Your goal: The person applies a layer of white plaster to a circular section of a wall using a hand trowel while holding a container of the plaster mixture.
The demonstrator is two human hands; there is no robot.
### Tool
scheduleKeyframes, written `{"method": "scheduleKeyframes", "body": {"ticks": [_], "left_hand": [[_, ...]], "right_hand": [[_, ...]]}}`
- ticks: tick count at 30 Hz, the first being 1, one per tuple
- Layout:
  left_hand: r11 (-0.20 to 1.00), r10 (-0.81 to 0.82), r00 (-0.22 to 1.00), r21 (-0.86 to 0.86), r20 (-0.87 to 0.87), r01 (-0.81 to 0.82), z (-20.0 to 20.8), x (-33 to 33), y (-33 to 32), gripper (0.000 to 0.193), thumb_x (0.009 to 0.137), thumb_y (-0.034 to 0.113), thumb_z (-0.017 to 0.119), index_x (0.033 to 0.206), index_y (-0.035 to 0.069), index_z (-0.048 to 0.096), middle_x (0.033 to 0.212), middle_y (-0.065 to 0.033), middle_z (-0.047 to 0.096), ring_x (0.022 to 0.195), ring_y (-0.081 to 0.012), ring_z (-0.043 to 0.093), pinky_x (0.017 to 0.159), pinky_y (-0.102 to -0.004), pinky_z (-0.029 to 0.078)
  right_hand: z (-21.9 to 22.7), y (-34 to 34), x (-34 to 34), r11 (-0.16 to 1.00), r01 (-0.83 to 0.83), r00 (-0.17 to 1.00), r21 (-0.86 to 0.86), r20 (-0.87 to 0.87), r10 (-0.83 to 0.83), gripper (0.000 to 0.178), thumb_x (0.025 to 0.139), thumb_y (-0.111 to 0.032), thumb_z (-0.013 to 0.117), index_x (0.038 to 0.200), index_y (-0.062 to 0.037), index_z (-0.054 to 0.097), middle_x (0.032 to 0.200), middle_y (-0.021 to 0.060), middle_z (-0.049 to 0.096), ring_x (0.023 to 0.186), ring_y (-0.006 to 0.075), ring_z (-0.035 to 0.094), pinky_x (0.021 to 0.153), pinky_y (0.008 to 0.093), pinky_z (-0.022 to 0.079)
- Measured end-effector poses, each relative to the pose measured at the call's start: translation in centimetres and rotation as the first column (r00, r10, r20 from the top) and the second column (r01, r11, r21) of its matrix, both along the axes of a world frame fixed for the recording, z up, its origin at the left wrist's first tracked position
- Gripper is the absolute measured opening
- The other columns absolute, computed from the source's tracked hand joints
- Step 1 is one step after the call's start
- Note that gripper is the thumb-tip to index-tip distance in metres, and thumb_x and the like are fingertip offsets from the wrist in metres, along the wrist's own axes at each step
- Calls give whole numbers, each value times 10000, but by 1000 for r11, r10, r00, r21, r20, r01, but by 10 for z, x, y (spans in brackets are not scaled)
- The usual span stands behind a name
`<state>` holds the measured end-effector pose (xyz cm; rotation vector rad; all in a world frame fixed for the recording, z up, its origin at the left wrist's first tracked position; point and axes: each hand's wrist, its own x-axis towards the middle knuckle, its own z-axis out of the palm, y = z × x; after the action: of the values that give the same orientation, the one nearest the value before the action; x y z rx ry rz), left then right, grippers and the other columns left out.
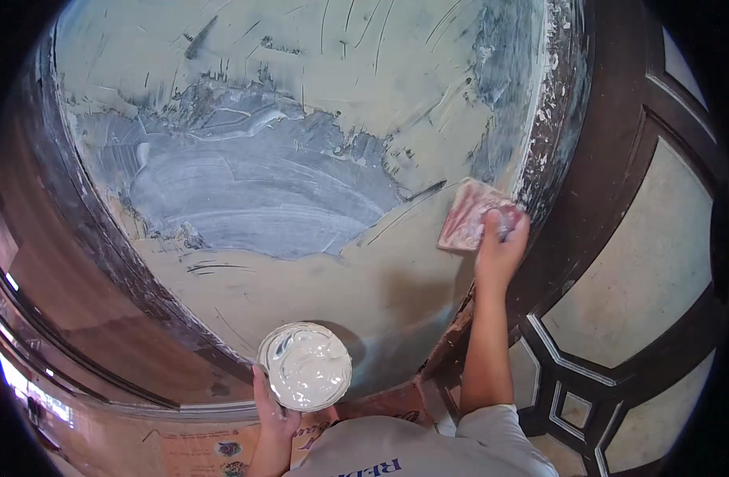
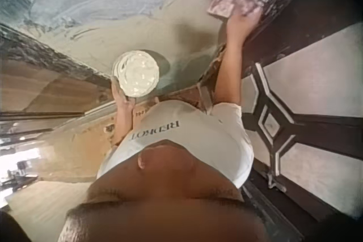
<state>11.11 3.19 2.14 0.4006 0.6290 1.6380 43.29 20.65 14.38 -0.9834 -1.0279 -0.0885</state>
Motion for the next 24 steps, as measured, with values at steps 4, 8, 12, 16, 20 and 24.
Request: {"method": "scheduleKeyframes", "body": {"ticks": [4,8,12,16,20,24], "left_hand": [[999,-42,999,-5,32,42,-1,2,1,599,1000,514,390,1377,56,470,1344,-134,555,1203,-286,566,1022,-427,468],[1000,-18,1000,6,-6,18,4,5,0,599,1000,514,392,1376,55,470,1340,-135,557,1201,-285,568,1021,-421,469],[1000,-5,1000,16,-19,5,5,8,0,594,1000,508,400,1377,53,469,1341,-137,557,1194,-287,574,1005,-417,485],[998,-60,998,16,15,59,-6,11,5,590,995,505,415,1374,57,475,1340,-128,561,1202,-287,568,1014,-424,477],[999,-15,999,-32,-39,14,0,17,6,590,993,508,417,1370,59,483,1338,-125,565,1205,-287,565,1016,-427,474],[999,-49,999,-17,7,49,-1,16,9,597,994,506,412,1376,52,473,1335,-137,565,1219,-293,553,1027,-435,461]], "right_hand": [[-12,-25,-37,968,-130,841,-216,492,223,292,862,-162,713,1027,9,543,891,127,640,835,223,611,759,357,475],[-5,-12,-12,966,-150,952,-210,234,199,262,864,-167,712,988,3,556,889,122,644,851,228,618,763,354,480],[19,-23,7,989,100,995,111,-15,-99,209,860,-95,667,1035,-2,601,952,177,663,839,357,612,790,388,484],[31,-31,3,937,212,816,277,478,-325,389,755,49,602,1130,-39,656,1054,129,693,907,329,601,847,398,471],[-17,-32,-38,986,147,675,81,720,-160,455,748,-69,596,1187,-166,667,1169,46,658,957,282,580,873,439,411],[-94,-57,-59,997,79,638,16,767,-63,458,778,-107,594,1225,-198,640,1140,34,656,965,260,584,847,428,407]]}}
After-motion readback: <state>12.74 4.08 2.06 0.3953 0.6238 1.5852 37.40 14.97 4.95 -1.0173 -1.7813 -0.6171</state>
